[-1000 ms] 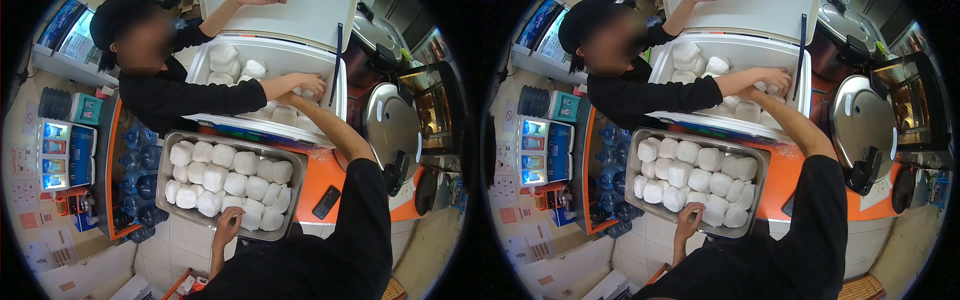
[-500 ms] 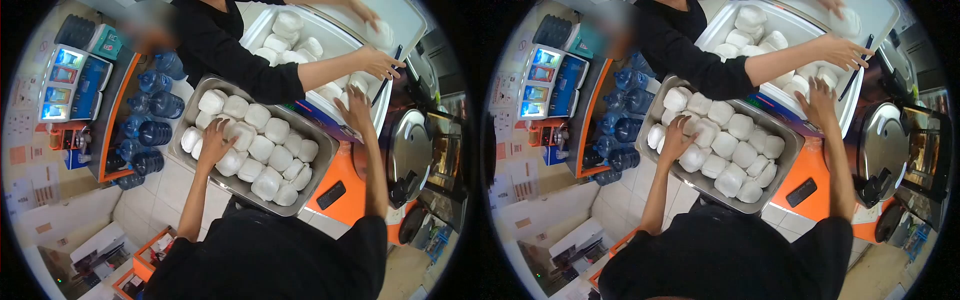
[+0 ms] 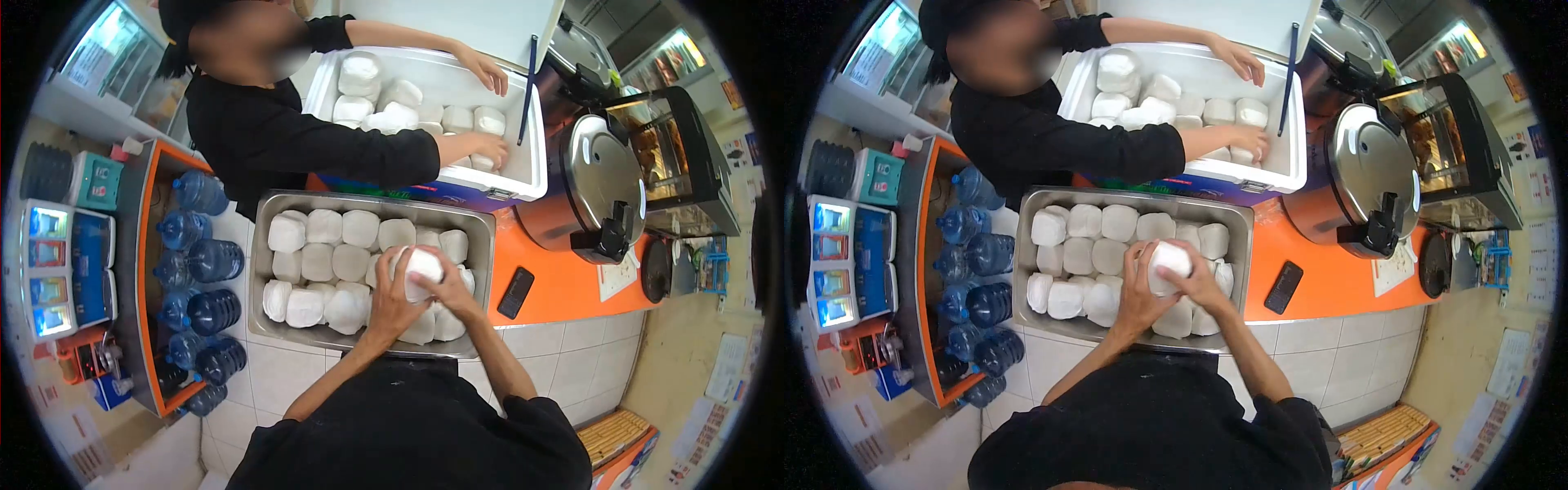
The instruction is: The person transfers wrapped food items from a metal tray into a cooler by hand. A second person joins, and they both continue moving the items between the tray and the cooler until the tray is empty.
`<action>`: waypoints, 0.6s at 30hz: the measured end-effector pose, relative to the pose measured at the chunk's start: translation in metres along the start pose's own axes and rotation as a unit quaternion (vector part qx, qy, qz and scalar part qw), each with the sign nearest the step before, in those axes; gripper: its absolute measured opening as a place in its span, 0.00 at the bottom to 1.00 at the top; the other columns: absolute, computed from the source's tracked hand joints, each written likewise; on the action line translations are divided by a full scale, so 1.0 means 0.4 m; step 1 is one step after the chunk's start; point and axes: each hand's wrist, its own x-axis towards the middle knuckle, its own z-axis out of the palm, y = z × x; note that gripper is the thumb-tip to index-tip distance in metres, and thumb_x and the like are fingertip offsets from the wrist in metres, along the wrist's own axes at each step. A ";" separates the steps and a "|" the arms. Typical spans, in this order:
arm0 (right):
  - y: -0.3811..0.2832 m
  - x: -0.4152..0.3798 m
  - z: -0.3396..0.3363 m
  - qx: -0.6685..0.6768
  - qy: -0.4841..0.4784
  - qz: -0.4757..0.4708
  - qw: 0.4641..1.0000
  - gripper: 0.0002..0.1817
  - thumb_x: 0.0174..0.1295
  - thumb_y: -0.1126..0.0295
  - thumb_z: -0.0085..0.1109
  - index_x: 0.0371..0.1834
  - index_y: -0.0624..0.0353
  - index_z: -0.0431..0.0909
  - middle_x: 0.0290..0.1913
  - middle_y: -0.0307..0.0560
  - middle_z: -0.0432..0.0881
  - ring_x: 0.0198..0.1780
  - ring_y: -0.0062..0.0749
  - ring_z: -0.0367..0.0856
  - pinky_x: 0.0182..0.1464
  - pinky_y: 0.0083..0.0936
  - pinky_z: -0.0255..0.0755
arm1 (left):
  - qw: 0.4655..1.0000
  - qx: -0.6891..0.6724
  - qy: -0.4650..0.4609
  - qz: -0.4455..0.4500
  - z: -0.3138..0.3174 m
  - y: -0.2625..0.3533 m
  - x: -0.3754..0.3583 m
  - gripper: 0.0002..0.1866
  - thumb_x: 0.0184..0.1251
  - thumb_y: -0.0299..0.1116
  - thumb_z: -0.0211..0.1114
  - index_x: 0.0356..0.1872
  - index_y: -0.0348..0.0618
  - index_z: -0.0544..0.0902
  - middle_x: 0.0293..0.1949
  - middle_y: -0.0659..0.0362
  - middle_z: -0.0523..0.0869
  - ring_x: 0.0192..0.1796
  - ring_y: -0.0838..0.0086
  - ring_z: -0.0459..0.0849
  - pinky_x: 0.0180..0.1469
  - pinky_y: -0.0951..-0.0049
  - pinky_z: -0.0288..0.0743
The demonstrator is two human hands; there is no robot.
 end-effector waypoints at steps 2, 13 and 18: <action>-0.010 0.006 -0.089 0.015 0.083 -0.068 0.994 0.27 0.56 0.68 0.72 0.59 0.58 0.73 0.52 0.42 0.78 0.54 0.27 0.76 0.56 0.25 0.73 | 0.996 -0.045 0.022 0.068 0.002 0.010 0.016 0.48 0.42 0.33 0.81 0.68 0.43 0.64 0.64 0.43 0.64 0.67 0.46 0.66 0.64 0.50 0.67; -0.301 0.235 -0.503 0.043 0.081 0.092 0.991 0.23 0.63 0.66 0.64 0.57 0.70 0.74 0.47 0.49 0.83 0.46 0.28 0.83 0.45 0.26 0.78 | 0.998 0.053 -0.003 -0.027 -0.123 -0.177 -0.042 0.23 0.57 0.25 0.69 0.54 0.41 0.75 0.62 0.47 0.70 0.67 0.51 0.67 0.66 0.55 0.65; -0.226 0.422 -0.496 0.052 -0.021 0.166 0.985 0.26 0.63 0.65 0.63 0.58 0.73 0.71 0.50 0.48 0.82 0.48 0.29 0.83 0.49 0.26 0.78 | 0.990 0.110 0.034 -0.076 -0.095 -0.185 -0.149 0.19 0.58 0.22 0.65 0.52 0.41 0.76 0.60 0.46 0.72 0.65 0.51 0.69 0.64 0.54 0.66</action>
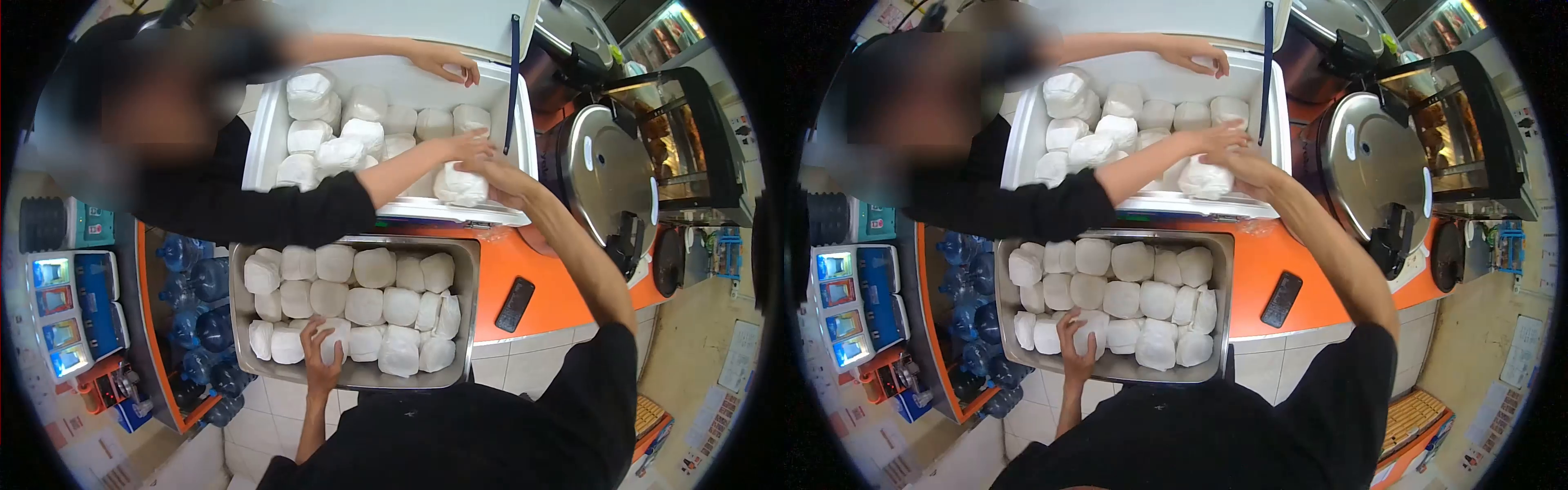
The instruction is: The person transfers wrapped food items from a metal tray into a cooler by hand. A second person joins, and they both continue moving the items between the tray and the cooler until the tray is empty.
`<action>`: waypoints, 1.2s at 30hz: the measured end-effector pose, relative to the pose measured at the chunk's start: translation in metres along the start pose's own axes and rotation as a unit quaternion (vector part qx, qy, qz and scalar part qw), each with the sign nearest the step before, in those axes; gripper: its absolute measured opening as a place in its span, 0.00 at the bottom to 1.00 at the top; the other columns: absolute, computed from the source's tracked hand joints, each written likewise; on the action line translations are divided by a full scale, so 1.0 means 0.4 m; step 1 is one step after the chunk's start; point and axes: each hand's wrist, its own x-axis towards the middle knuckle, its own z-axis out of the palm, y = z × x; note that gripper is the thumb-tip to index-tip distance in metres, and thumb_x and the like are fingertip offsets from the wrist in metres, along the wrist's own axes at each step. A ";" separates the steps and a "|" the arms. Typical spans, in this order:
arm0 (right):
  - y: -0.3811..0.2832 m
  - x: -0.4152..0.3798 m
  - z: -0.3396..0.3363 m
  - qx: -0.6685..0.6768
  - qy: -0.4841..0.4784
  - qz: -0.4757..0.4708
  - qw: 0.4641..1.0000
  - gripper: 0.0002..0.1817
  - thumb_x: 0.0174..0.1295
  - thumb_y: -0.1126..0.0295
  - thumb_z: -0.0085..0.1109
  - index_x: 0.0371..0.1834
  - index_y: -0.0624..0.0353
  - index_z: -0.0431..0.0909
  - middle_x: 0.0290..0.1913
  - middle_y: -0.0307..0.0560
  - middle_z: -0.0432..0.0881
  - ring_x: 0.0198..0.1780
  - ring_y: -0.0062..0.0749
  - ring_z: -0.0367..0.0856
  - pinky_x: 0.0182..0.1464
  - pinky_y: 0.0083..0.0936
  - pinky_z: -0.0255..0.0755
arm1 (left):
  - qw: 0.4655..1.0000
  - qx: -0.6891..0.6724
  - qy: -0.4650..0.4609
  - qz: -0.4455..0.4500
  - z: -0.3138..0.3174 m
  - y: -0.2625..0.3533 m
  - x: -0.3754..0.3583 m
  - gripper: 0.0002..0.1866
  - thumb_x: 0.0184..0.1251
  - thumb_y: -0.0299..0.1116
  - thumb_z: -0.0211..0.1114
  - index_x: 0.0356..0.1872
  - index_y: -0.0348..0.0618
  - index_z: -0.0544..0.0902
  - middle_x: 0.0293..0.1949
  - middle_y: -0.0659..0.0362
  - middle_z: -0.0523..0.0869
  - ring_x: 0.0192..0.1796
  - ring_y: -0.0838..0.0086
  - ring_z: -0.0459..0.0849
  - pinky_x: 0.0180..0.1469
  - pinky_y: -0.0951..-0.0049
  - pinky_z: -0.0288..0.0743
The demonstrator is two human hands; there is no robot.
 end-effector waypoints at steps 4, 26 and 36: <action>0.049 0.124 0.025 0.057 -0.040 0.062 0.996 0.30 0.61 0.63 0.66 0.60 0.72 0.68 0.53 0.51 0.79 0.50 0.31 0.82 0.50 0.27 0.78 | 0.998 0.005 0.036 -0.050 0.029 0.012 -0.075 0.16 0.60 0.20 0.63 0.49 0.41 0.76 0.57 0.46 0.73 0.63 0.51 0.71 0.64 0.53 0.65; 0.103 0.283 0.146 -0.625 -0.105 -0.284 0.720 0.39 0.59 0.54 0.65 0.66 0.61 0.55 0.46 0.68 0.78 0.50 0.60 0.78 0.53 0.45 0.73 | 0.993 0.043 0.086 -0.067 0.023 0.071 -0.123 0.10 0.62 0.19 0.61 0.44 0.39 0.78 0.48 0.46 0.75 0.52 0.52 0.77 0.56 0.58 0.70; 0.056 0.308 0.155 -0.763 -0.079 -0.270 0.582 0.33 0.56 0.48 0.64 0.58 0.62 0.73 0.47 0.56 0.83 0.57 0.47 0.77 0.64 0.48 0.63 | 0.996 -0.003 0.063 -0.056 0.003 0.047 -0.153 0.06 0.61 0.17 0.59 0.37 0.37 0.78 0.48 0.48 0.80 0.53 0.54 0.78 0.55 0.58 0.71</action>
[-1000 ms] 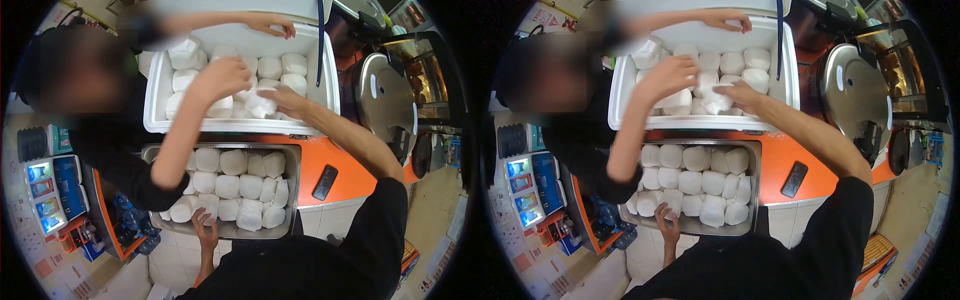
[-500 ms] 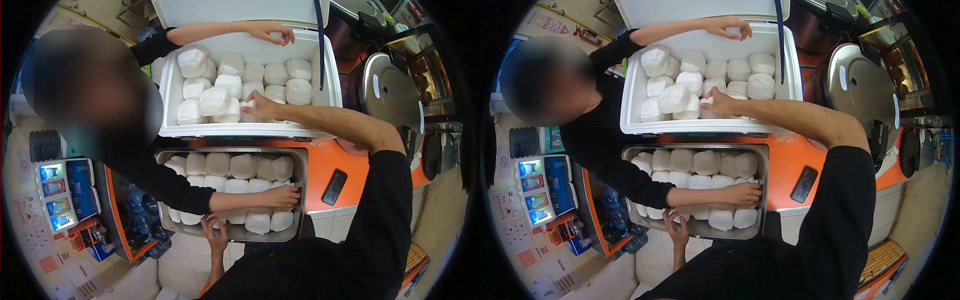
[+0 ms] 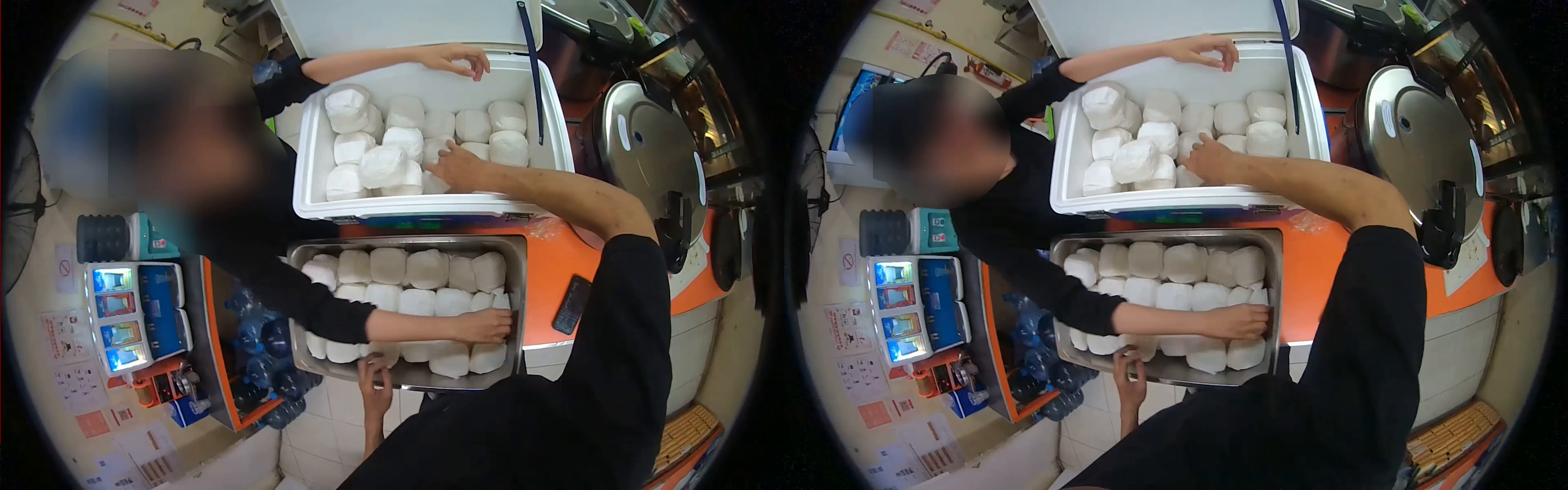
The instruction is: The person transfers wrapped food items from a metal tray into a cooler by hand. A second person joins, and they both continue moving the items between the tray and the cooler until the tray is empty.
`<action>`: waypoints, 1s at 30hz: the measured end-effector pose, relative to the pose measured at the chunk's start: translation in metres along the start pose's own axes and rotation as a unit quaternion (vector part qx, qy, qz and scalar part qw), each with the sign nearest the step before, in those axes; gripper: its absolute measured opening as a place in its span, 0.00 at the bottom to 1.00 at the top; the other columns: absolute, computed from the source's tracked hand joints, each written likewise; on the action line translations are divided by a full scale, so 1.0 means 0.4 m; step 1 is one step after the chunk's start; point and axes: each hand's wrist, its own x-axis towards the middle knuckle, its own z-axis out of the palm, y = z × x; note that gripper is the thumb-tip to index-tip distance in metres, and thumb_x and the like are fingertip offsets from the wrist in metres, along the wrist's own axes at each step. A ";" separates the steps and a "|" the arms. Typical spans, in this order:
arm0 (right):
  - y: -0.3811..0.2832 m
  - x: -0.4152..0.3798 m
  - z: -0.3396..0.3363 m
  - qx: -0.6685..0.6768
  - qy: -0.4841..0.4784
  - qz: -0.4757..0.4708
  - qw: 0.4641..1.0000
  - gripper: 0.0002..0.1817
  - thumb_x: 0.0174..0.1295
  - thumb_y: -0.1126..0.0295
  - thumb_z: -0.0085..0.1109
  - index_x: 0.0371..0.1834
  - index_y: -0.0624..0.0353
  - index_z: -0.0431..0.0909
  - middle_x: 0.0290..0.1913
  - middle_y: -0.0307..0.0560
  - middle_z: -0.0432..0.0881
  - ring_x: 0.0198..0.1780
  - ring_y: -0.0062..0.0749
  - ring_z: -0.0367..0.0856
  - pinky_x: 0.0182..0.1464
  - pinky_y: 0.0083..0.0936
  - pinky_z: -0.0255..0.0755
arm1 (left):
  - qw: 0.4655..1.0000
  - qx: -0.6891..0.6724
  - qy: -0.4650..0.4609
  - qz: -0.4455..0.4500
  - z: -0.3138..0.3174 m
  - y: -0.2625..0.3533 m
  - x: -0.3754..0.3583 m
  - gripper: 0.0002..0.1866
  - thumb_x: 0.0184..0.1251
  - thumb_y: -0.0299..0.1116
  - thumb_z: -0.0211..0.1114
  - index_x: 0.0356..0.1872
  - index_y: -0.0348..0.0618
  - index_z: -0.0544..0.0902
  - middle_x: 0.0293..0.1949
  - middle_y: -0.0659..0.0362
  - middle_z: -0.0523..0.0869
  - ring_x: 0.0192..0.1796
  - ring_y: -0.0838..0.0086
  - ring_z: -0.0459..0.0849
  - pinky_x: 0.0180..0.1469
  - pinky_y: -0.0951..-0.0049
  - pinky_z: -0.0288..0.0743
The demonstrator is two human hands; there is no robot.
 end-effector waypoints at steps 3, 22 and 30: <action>0.048 0.067 -0.028 0.412 0.098 0.201 0.883 0.34 0.60 0.46 0.56 0.58 0.65 0.73 0.47 0.56 0.82 0.56 0.48 0.77 0.62 0.47 0.65 | 0.999 0.027 -0.007 0.023 -0.018 -0.029 -0.020 0.08 0.59 0.15 0.59 0.38 0.38 0.80 0.49 0.50 0.80 0.51 0.58 0.79 0.51 0.62 0.75; 0.019 0.301 -0.006 0.604 0.183 0.250 0.734 0.63 0.59 0.28 0.45 0.77 0.64 0.23 0.78 0.69 0.30 0.79 0.63 0.32 0.77 0.50 0.37 | 1.000 -0.022 -0.015 0.009 0.016 0.028 -0.003 0.11 0.58 0.13 0.59 0.39 0.38 0.81 0.47 0.51 0.80 0.48 0.61 0.82 0.47 0.67 0.77; 0.012 0.033 -0.097 0.550 0.187 0.172 0.795 0.40 0.67 0.38 0.47 0.64 0.68 0.69 0.65 0.67 0.69 0.68 0.55 0.66 0.71 0.38 0.56 | 0.998 0.053 0.001 0.024 -0.004 -0.057 -0.027 0.12 0.61 0.20 0.62 0.46 0.39 0.80 0.53 0.46 0.76 0.58 0.51 0.74 0.61 0.54 0.66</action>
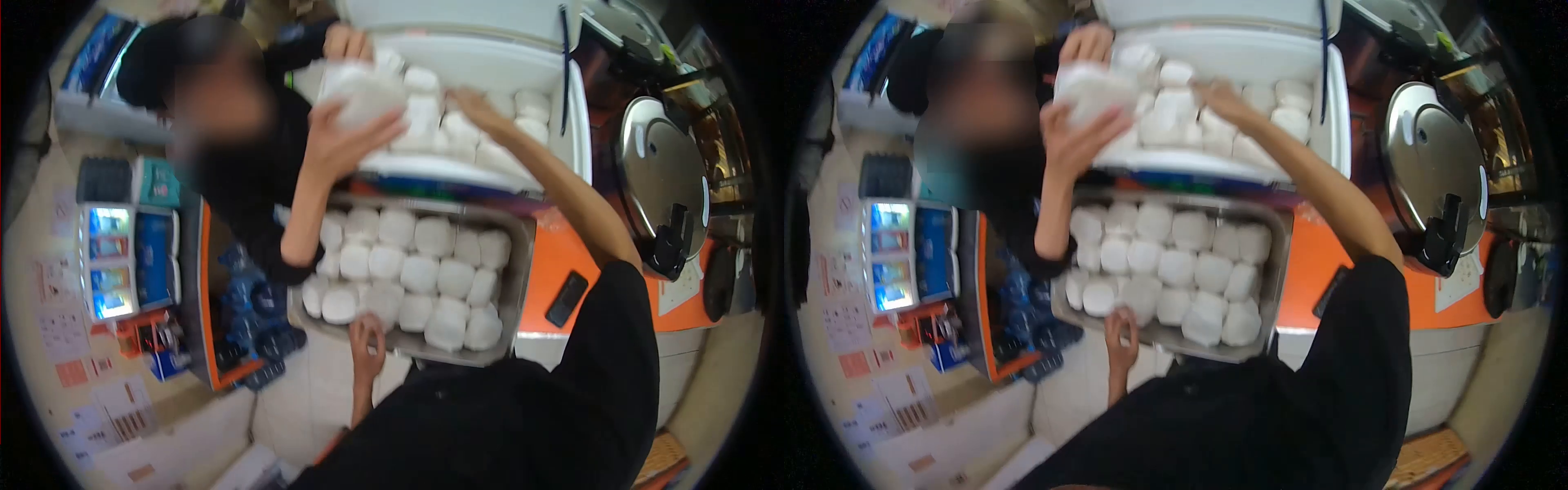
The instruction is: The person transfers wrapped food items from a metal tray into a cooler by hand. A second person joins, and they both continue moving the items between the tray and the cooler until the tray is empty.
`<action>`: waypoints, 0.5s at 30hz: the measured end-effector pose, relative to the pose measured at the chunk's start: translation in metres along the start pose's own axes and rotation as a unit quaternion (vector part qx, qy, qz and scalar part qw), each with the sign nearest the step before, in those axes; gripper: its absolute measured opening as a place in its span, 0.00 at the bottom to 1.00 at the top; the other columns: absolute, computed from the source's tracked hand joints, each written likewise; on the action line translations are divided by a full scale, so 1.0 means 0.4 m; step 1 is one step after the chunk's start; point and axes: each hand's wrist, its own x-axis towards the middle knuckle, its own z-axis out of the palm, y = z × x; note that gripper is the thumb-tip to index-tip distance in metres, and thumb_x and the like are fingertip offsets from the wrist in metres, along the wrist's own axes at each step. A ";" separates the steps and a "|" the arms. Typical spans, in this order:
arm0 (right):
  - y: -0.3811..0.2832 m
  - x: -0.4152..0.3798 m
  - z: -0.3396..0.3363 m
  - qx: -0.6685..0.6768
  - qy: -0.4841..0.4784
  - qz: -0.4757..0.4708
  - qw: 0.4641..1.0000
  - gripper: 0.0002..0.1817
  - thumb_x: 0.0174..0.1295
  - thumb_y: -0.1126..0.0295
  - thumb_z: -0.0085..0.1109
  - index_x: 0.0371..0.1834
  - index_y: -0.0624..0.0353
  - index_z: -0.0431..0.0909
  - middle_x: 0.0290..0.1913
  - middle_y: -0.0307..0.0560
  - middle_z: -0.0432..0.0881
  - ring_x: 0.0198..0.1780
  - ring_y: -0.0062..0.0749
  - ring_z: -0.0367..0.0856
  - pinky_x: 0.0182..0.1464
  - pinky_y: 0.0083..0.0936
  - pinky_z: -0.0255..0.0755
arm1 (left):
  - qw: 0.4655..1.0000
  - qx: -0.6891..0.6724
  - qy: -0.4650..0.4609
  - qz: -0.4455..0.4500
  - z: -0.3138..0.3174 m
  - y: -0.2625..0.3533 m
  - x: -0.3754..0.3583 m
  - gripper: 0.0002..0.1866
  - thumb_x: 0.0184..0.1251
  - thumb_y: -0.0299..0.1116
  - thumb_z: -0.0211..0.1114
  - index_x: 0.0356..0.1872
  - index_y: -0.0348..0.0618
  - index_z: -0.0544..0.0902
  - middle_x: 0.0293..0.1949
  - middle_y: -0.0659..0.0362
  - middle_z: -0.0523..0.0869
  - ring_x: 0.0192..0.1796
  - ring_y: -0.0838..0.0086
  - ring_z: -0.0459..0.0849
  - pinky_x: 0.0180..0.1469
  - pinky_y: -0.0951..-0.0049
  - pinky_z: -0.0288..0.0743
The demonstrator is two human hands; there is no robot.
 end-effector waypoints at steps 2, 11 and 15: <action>-0.092 -0.233 -0.002 -0.046 0.228 -0.224 0.947 0.25 0.70 0.52 0.52 0.54 0.66 0.74 0.54 0.59 0.76 0.57 0.49 0.74 0.62 0.39 0.64 | 0.998 0.051 0.003 -0.025 -0.009 0.017 0.022 0.17 0.61 0.24 0.63 0.52 0.40 0.79 0.60 0.44 0.72 0.66 0.49 0.68 0.68 0.51 0.58; 0.186 -0.648 0.402 -0.207 0.134 -0.083 0.966 0.26 0.60 0.56 0.63 0.53 0.67 0.74 0.51 0.61 0.77 0.55 0.56 0.72 0.60 0.43 0.64 | 0.942 0.258 -0.211 0.027 0.025 -0.068 0.135 0.53 0.43 0.59 0.75 0.70 0.39 0.65 0.63 0.36 0.69 0.72 0.45 0.60 0.74 0.36 0.37; 0.258 -0.451 0.535 -0.276 0.136 0.087 0.947 0.37 0.60 0.48 0.62 0.58 0.74 0.71 0.58 0.71 0.73 0.62 0.61 0.69 0.66 0.49 0.59 | 0.943 0.200 -0.260 0.055 -0.018 -0.047 0.160 0.46 0.39 0.47 0.80 0.63 0.40 0.72 0.53 0.43 0.73 0.65 0.48 0.67 0.71 0.44 0.52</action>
